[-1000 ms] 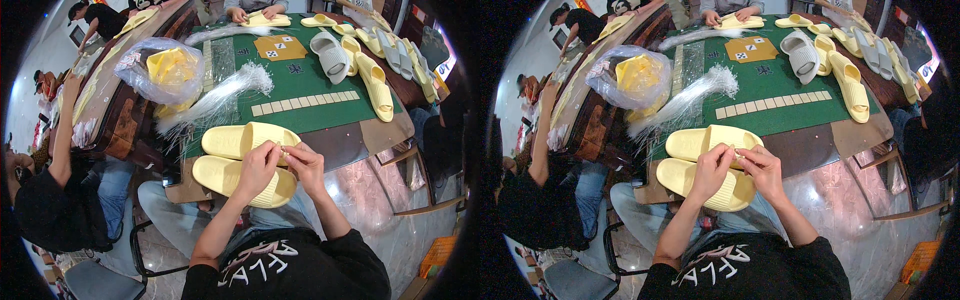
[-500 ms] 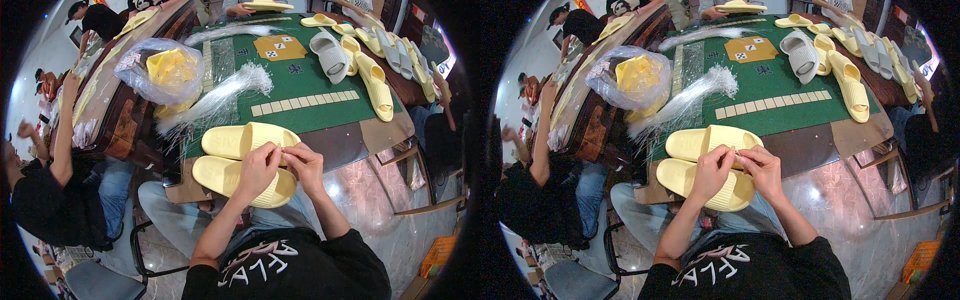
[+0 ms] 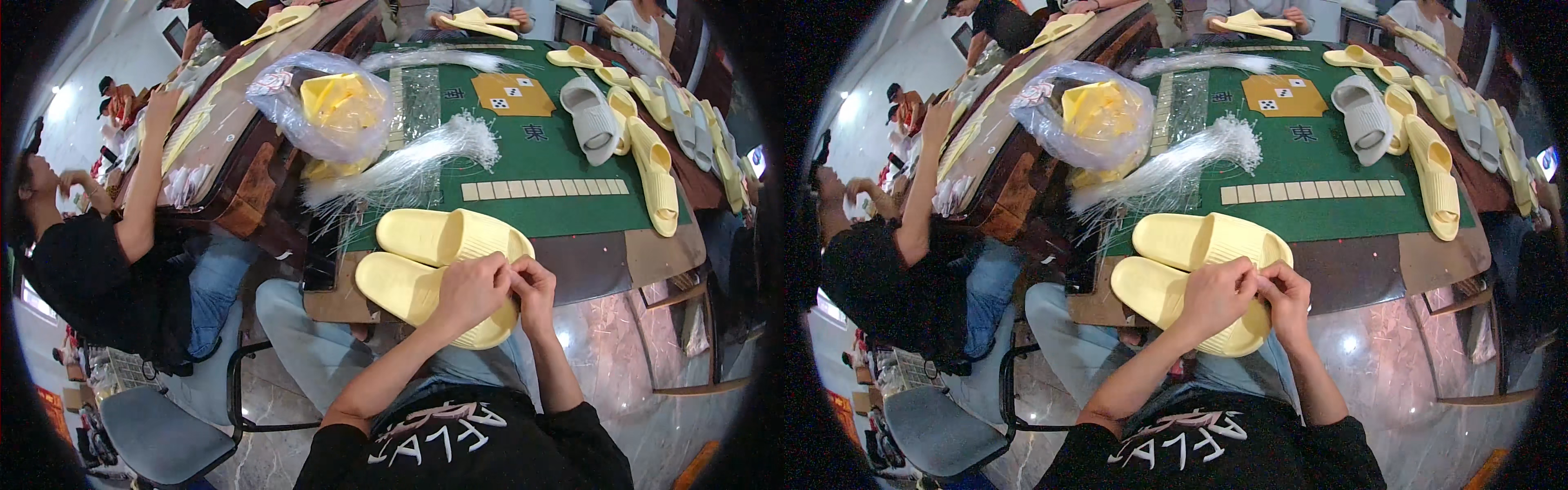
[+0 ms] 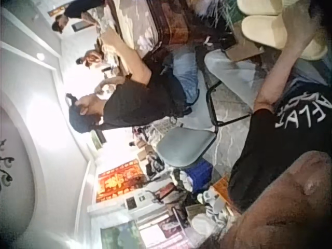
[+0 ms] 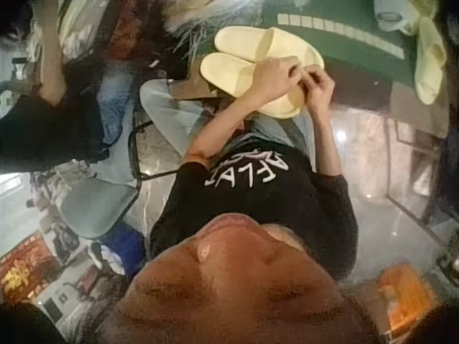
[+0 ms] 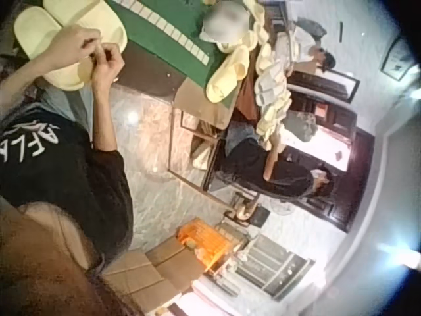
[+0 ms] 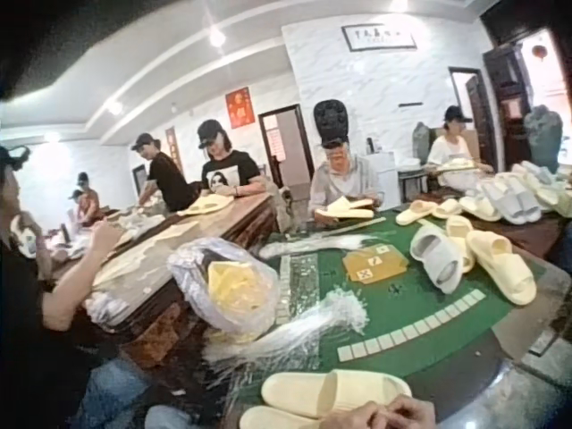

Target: The person attaches pairs of slippers together by threading plastic fasteners through them by hand.

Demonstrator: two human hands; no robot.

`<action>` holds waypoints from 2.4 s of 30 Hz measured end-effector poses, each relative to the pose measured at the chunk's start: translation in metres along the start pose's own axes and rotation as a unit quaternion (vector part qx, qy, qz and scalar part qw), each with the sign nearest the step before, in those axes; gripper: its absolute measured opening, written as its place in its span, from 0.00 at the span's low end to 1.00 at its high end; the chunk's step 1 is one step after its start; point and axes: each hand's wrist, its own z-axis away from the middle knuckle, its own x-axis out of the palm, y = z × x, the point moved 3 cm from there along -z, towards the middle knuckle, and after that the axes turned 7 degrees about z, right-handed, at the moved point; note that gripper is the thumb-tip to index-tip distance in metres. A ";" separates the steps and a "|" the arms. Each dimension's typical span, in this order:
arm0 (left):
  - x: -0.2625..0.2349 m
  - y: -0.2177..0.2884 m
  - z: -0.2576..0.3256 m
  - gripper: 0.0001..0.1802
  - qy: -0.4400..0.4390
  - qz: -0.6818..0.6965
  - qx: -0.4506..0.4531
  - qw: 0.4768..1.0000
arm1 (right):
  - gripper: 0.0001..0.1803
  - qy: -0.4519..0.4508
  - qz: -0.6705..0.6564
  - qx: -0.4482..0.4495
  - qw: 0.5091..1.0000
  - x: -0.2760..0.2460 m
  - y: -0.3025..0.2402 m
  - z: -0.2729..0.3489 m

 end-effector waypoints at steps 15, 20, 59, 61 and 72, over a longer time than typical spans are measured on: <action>0.001 -0.002 -0.002 0.07 0.000 -0.001 0.005 1.000 | 0.04 -0.010 -0.004 0.021 1.000 -0.002 -0.005 -0.004; -0.015 0.006 -0.001 0.05 0.011 0.044 0.052 0.998 | 0.04 -0.016 -0.017 -0.008 1.000 -0.006 -0.008 -0.012; -0.211 0.024 -0.109 0.11 0.213 -0.019 0.083 0.973 | 0.12 0.138 0.075 -0.085 0.984 -0.061 0.001 -0.024; -0.284 0.004 -0.156 0.13 0.295 -0.198 0.132 0.926 | 0.12 0.127 0.082 -0.097 0.984 -0.056 0.000 -0.025; -0.233 -0.014 -0.122 0.15 0.285 -0.190 0.184 0.921 | 0.09 0.124 0.150 -0.080 0.978 -0.059 0.008 -0.027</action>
